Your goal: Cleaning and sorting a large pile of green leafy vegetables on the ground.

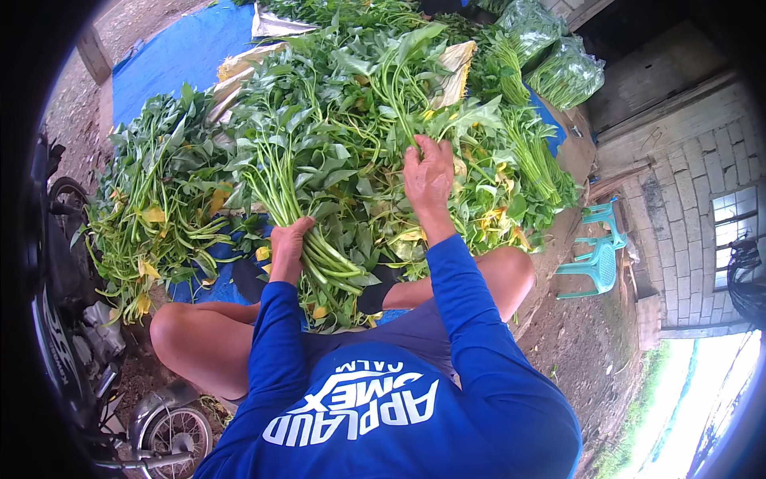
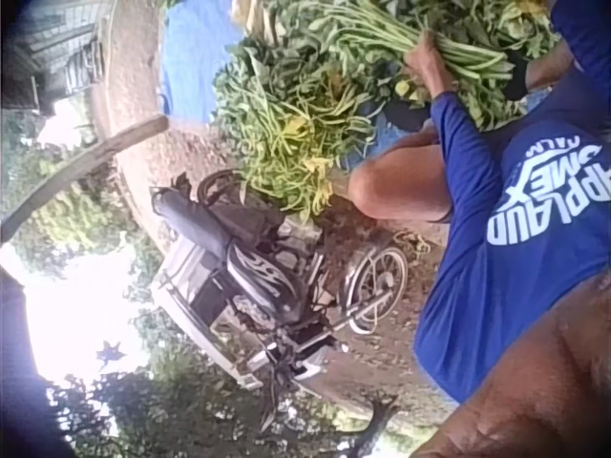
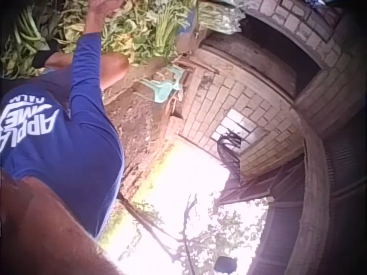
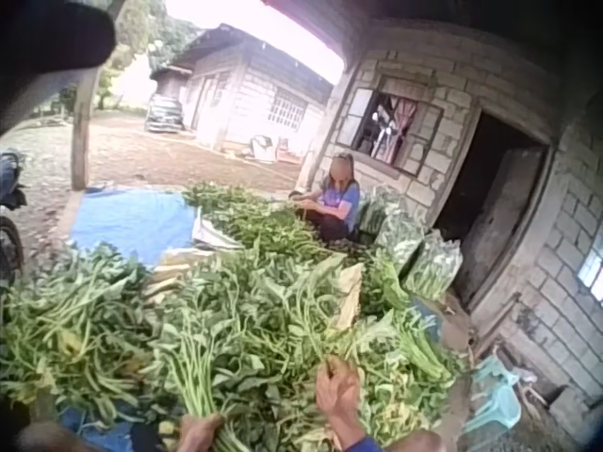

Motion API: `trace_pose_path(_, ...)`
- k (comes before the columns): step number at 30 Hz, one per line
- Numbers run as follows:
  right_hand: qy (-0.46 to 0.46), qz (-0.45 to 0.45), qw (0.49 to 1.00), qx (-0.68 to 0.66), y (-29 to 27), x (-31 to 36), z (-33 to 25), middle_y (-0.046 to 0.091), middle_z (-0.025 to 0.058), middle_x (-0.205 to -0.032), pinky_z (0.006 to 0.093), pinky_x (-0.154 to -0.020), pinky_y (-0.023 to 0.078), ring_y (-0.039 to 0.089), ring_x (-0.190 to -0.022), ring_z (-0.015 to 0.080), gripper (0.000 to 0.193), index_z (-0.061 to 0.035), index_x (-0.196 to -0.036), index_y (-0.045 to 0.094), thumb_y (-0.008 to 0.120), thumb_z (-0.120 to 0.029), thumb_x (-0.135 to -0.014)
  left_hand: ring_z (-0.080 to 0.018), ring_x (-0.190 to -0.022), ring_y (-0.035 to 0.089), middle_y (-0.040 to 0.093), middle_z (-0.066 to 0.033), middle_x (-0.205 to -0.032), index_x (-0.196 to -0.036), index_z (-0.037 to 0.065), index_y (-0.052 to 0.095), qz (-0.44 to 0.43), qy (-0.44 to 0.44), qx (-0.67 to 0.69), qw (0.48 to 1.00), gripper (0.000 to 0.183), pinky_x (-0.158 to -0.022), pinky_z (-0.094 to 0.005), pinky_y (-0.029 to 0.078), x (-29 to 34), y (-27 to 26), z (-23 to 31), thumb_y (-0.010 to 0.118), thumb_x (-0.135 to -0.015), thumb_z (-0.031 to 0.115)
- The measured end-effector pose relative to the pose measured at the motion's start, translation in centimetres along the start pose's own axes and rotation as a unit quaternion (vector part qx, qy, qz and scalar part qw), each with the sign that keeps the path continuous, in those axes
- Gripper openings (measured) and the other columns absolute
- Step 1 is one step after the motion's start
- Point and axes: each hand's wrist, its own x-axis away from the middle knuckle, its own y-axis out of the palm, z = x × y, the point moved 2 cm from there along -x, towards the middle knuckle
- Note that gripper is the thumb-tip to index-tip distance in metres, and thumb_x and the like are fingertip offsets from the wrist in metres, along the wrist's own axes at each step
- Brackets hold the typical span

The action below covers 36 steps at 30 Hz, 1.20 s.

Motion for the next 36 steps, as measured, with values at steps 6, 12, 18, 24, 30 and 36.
trace_pose_path(6, -0.018, -0.068, 0.997, 0.013, 4.4, 2.4, -2.9, 0.063, 0.0165, -0.098, 0.0441, -0.086, 0.053, 0.064, -0.091, 0.0347, 0.026, -0.0037, -0.111, 0.075, 0.069, -0.018, -0.09, -0.0194, -0.067, 0.069, 0.072, -0.0092, -0.084, -0.101, -0.004, 0.069, -0.024, -0.032, 0.045, 0.998, 0.026, -0.064, -0.0327, 0.057, -0.2, 0.3, -1.3, 0.078, -0.083, 0.012)
trace_pose_path(12, 0.359, -0.404, 0.774, -0.329, 14.1, 13.7, -1.9, 0.074, 0.0042, -0.1, 0.0226, -0.068, 0.049, 0.065, -0.08, 0.0083, 0.024, 0.0006, -0.112, 0.076, 0.077, -0.014, -0.094, -0.0204, -0.077, 0.072, 0.075, -0.0081, -0.094, -0.106, 0.003, 0.072, -0.147, -0.143, 0.274, 0.94, 0.022, -0.076, -0.0376, 0.062, -2.4, -0.6, -6.6, 0.076, -0.093, 0.02)
trace_pose_path(18, 0.365, -0.406, 0.782, -0.301, 16.0, 17.2, -1.4, 0.073, 0.0098, -0.11, 0.0297, -0.089, 0.053, 0.066, -0.098, 0.0162, 0.03, 0.0042, -0.122, 0.071, 0.071, -0.01, -0.095, -0.0204, -0.086, 0.073, 0.076, -0.0064, -0.099, -0.111, 0.006, 0.072, -0.141, -0.237, 0.311, 0.91, 0.021, -0.08, -0.0396, 0.062, -2.5, -3.1, -9.2, 0.075, -0.095, 0.02)
trace_pose_path(24, 0.457, -0.258, 0.743, -0.416, 17.7, 20.6, 0.1, 0.067, 0.0073, -0.119, 0.0291, -0.093, 0.05, 0.063, -0.102, 0.0166, 0.043, 0.0013, -0.131, 0.064, 0.06, 0.007, -0.089, -0.0145, -0.085, 0.069, 0.074, -0.0058, -0.099, -0.111, 0.001, 0.07, 0.053, 0.034, 0.101, 0.993, 0.04, -0.074, -0.0301, 0.056, -0.7, -0.4, -7.2, 0.088, -0.082, 0.02)
trace_pose_path(30, 0.355, -0.48, 0.79, -0.14, 12.7, 16.3, -5.0, 0.057, 0.0227, -0.144, 0.0387, -0.101, 0.05, 0.06, -0.125, 0.0302, 0.06, -0.0024, -0.146, 0.052, 0.067, -0.009, -0.088, -0.0177, -0.074, 0.069, 0.073, -0.0082, -0.092, -0.107, -0.002, 0.068, 0.038, -0.03, 0.054, 0.997, 0.039, -0.068, -0.0326, 0.056, -1.8, -3.4, -7.2, 0.086, -0.078, 0.016)
trace_pose_path(36, 0.096, -0.308, 0.933, -0.16, 14.6, 11.4, -6.1, 0.07, 0.0141, -0.078, 0.0447, -0.078, 0.057, 0.069, -0.076, 0.0343, 0.033, -0.0016, -0.114, 0.072, 0.075, -0.018, -0.086, -0.0158, -0.08, 0.068, 0.073, -0.0086, -0.1, -0.115, 0.0, 0.065, 0.053, 0.051, -0.065, 0.995, 0.045, -0.073, -0.0315, 0.056, -1.3, -1.3, -5.8, 0.085, -0.078, 0.016)
